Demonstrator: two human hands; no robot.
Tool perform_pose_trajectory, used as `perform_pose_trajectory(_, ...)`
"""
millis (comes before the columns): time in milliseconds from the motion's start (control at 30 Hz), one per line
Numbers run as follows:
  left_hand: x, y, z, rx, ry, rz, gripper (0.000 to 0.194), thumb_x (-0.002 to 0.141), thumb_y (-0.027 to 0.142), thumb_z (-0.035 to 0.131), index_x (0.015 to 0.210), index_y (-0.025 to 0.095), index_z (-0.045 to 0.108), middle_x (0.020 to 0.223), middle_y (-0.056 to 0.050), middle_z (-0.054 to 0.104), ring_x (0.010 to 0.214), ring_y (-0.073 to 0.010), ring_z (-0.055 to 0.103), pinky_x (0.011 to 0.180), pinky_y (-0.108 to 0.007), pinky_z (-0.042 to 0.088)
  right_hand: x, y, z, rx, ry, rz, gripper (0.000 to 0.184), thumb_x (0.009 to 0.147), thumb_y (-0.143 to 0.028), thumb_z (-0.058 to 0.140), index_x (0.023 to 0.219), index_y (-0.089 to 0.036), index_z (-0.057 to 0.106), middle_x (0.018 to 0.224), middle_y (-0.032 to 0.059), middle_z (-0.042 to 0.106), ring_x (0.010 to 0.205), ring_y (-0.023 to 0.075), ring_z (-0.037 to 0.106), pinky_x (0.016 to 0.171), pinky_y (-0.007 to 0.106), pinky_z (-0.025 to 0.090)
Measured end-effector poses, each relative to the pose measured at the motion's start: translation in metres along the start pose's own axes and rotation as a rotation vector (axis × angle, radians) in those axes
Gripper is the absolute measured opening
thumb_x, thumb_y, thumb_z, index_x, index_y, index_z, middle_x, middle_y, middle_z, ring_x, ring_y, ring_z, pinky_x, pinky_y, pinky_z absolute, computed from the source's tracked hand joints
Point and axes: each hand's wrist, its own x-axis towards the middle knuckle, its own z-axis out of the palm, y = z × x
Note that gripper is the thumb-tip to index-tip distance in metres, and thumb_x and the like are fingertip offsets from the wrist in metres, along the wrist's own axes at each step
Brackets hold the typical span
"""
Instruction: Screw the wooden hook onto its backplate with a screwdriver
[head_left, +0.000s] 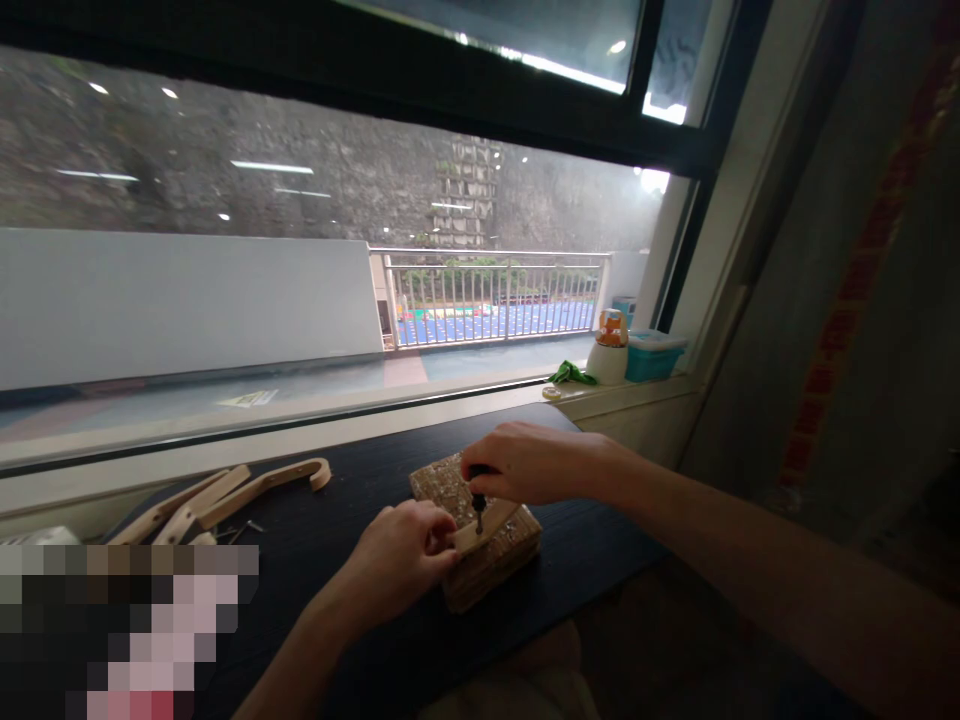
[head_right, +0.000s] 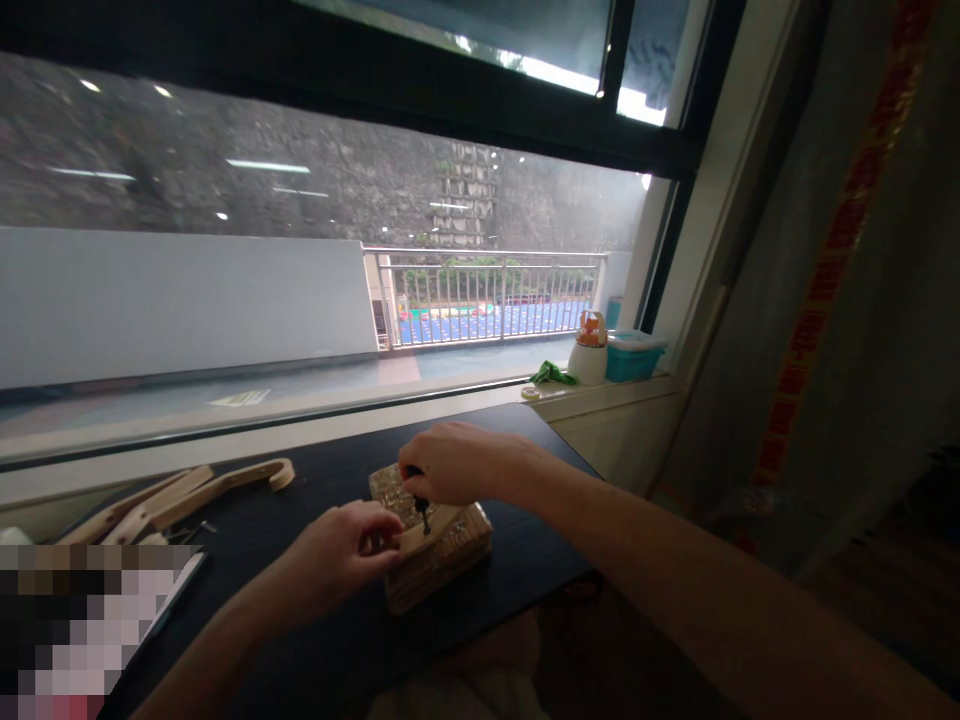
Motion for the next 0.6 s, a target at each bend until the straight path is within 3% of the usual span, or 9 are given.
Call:
perform_pose_trajectory(100, 0.009, 0.008, 0.002, 0.150, 0.015, -0.047, 0.016, 0.072, 0.030, 0.054, 0.066, 0.020, 0.067, 0.073, 0.000, 0.066, 0.067, -0.0163, 0.058, 0.061, -0.024, 0.035, 0.002, 0.000, 0.000, -0.004, 0.000, 0.007, 0.021, 0.080, -0.024, 0.048, 0.088, -0.018, 0.066, 0.079, 0.0037, 0.067, 0.069, 0.0143, 0.057, 0.057, 0.024, 0.032)
perform_pose_trajectory(367, 0.012, 0.023, 0.004, 0.271, 0.004, -0.138, 0.018, 0.075, 0.032, 0.051, 0.070, 0.022, 0.065, 0.070, -0.001, 0.070, 0.067, -0.0185, 0.063, 0.064, -0.028, 0.037, 0.003, 0.004, 0.005, -0.060, 0.020, 0.090, 0.028, 0.084, -0.032, 0.045, 0.088, -0.015, 0.067, 0.079, 0.0090, 0.068, 0.071, 0.0188, 0.060, 0.056, 0.026, 0.033)
perform_pose_trajectory(600, 0.013, 0.033, 0.008, 0.340, 0.038, -0.094, 0.027, 0.079, 0.028, 0.044, 0.065, 0.019, 0.066, 0.078, -0.005, 0.070, 0.076, -0.0223, 0.064, 0.068, -0.032, 0.036, -0.001, 0.011, 0.001, -0.033, 0.005, 0.010, 0.023, 0.079, -0.026, 0.050, 0.094, -0.023, 0.067, 0.086, 0.0016, 0.069, 0.078, 0.0160, 0.060, 0.061, 0.024, 0.034)
